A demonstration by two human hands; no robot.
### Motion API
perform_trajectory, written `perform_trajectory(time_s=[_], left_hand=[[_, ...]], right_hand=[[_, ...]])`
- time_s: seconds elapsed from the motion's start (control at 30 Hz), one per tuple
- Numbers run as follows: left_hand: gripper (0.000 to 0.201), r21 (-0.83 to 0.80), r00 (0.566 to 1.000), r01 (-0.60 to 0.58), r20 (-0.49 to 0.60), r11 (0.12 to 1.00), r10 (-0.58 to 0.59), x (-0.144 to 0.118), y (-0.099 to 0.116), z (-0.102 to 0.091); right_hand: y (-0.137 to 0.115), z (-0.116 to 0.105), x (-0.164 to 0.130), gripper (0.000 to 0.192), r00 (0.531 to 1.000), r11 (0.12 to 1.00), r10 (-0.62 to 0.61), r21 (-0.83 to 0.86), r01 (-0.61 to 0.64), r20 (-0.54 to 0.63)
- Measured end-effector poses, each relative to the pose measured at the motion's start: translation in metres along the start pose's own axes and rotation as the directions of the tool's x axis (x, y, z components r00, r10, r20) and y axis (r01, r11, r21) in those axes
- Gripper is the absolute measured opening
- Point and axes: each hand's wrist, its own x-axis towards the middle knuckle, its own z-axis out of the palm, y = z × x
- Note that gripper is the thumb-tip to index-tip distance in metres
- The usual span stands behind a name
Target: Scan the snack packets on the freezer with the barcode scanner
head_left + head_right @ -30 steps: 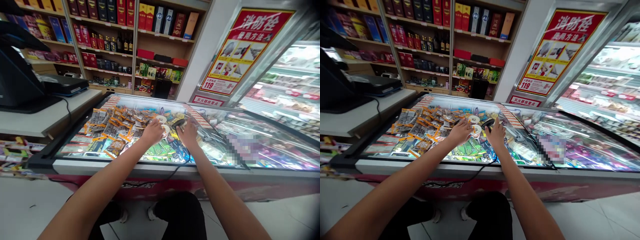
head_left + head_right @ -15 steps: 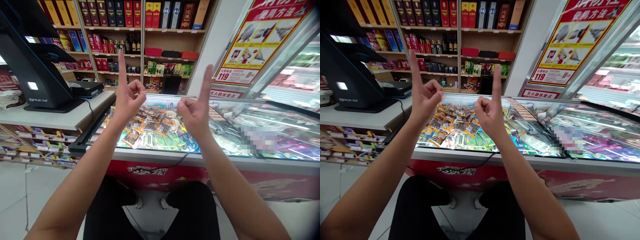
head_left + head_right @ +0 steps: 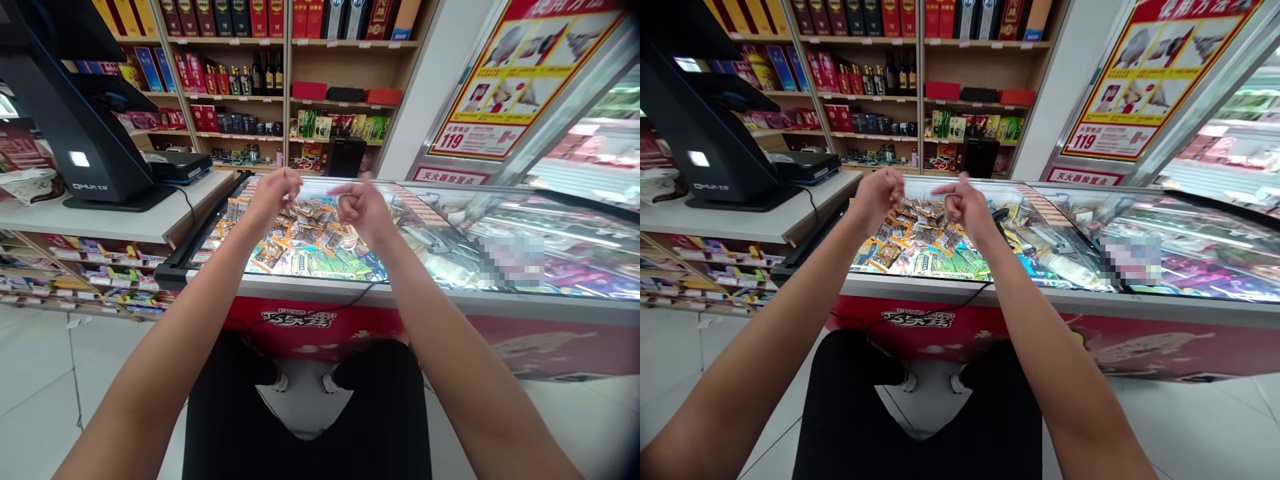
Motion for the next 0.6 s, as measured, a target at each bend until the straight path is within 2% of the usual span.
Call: perform_trajectory(time_s=[0.07, 0.13, 0.23, 0.33, 0.43, 0.53, 0.6], left_hand=[[0.07, -0.185, 0.987, 0.16, 0.037, 0.97, -0.155, -0.007, 0.019, -0.007], [0.082, -0.286, 0.975, 0.22, 0.023, 0.933, -0.223, -0.014, 0.034, -0.014], [0.088, -0.342, 0.947, 0.32, 0.074, 0.884, -0.314, -0.018, 0.038, -0.02], [0.089, -0.298, 0.932, 0.359, 0.064, 0.884, -0.357, -0.019, 0.021, -0.02], [0.085, -0.285, 0.939, 0.34, 0.046, 0.896, -0.342, -0.021, 0.001, -0.022], [0.083, -0.304, 0.93, 0.361, 0.047, 0.882, -0.364, -0.023, -0.008, -0.022], [0.083, -0.325, 0.919, 0.388, 0.065, 0.863, -0.389, -0.024, -0.009, -0.021]], right_hand=[[-0.015, -0.013, -0.007, 0.078, 0.993, 0.976, 0.009, 0.217, -0.035, 0.12], [-0.027, -0.026, -0.011, 0.081, 0.975, 0.912, -0.033, 0.406, -0.061, 0.221], [-0.032, -0.035, -0.011, 0.083, 0.951, 0.855, -0.055, 0.507, -0.112, 0.303], [-0.02, -0.029, -0.005, 0.083, 0.956, 0.863, 0.019, 0.478, -0.164, 0.294], [-0.006, -0.024, -0.002, 0.081, 0.973, 0.908, 0.063, 0.393, -0.148, 0.221], [0.007, -0.032, 0.002, 0.078, 0.991, 0.972, 0.058, 0.219, -0.083, 0.118], [0.022, -0.043, 0.005, 0.075, 0.999, 0.998, 0.051, 0.021, -0.051, 0.017]])
